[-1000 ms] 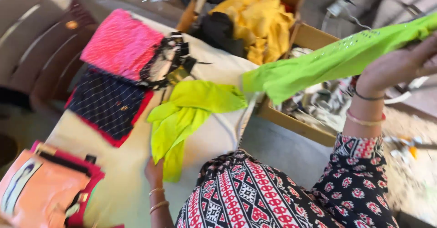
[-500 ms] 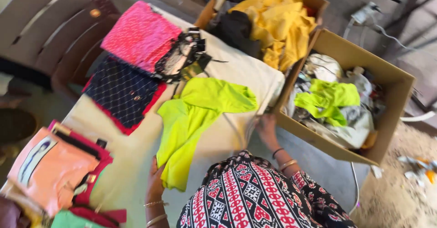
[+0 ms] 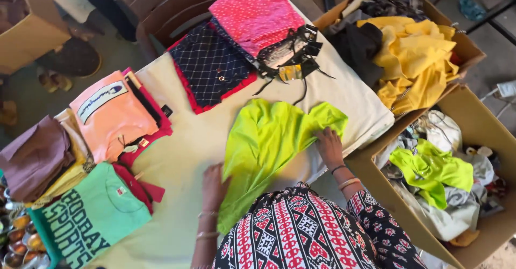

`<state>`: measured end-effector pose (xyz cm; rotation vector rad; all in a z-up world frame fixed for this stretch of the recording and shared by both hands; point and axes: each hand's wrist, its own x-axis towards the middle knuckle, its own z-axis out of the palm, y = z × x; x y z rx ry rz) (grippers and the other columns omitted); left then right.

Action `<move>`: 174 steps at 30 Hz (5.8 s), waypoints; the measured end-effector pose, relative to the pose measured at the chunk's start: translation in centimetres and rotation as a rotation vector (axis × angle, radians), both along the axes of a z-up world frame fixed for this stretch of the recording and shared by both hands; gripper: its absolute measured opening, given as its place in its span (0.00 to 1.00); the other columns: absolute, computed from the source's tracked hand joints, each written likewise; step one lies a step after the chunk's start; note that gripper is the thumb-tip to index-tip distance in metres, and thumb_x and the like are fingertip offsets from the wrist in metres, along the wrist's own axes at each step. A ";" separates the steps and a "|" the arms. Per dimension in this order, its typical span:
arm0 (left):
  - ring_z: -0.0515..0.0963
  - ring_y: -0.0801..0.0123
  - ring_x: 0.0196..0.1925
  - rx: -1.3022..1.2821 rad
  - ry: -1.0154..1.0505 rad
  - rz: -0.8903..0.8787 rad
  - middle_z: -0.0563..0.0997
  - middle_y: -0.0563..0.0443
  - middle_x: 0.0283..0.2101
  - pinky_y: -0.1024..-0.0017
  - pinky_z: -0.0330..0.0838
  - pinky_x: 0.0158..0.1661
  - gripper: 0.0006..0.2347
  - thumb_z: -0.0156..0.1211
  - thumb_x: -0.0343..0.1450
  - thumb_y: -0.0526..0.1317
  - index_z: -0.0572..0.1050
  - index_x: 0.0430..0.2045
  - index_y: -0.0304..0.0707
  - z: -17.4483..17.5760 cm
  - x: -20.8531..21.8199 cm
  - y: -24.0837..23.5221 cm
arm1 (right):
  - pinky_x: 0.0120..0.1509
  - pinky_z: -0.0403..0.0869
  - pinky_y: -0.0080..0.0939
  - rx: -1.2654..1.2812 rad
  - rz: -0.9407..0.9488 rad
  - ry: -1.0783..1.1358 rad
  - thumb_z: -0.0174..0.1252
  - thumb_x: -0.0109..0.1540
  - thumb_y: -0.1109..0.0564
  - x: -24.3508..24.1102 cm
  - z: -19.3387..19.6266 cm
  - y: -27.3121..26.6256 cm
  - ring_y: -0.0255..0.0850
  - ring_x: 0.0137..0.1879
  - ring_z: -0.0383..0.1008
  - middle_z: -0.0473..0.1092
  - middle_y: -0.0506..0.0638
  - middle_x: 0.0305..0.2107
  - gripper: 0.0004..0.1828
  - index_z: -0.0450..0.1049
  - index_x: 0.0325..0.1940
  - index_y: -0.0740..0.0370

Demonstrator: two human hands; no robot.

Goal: The person folds a peach-colored t-shirt and a neon green t-shirt on a table. They smooth out the fabric, fold the sides inward, and fold the shirt in half before placing it on a stack.

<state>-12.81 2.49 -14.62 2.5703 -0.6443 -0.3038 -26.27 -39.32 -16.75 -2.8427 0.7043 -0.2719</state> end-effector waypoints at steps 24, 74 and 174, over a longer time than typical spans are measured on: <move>0.65 0.41 0.65 -0.429 -0.150 -0.082 0.71 0.35 0.59 0.53 0.61 0.64 0.30 0.73 0.62 0.40 0.67 0.59 0.35 13.7 5.3 -4.8 | 0.51 0.74 0.37 1.530 0.132 -0.374 0.46 0.68 0.58 11.0 9.8 3.8 0.35 0.48 0.73 0.73 0.47 0.45 0.15 0.72 0.57 0.53; 0.65 0.44 0.61 0.235 -0.289 0.126 0.68 0.45 0.57 0.51 0.64 0.60 0.23 0.72 0.57 0.34 0.78 0.47 0.53 -0.4 -6.6 10.0 | 0.54 0.74 0.40 0.857 -0.127 -0.147 0.63 0.63 0.58 -0.8 -7.3 -2.3 0.42 0.47 0.75 0.76 0.52 0.43 0.24 0.73 0.65 0.57; 0.81 0.63 0.50 -1.604 0.786 0.993 0.78 0.45 0.51 0.63 0.79 0.48 0.14 0.49 0.78 0.42 0.63 0.56 0.36 -0.1 -11.9 5.0 | 0.50 0.72 0.40 0.964 -0.080 -0.300 0.62 0.67 0.59 1.3 0.0 -2.9 0.38 0.44 0.71 0.70 0.52 0.37 0.12 0.66 0.49 0.63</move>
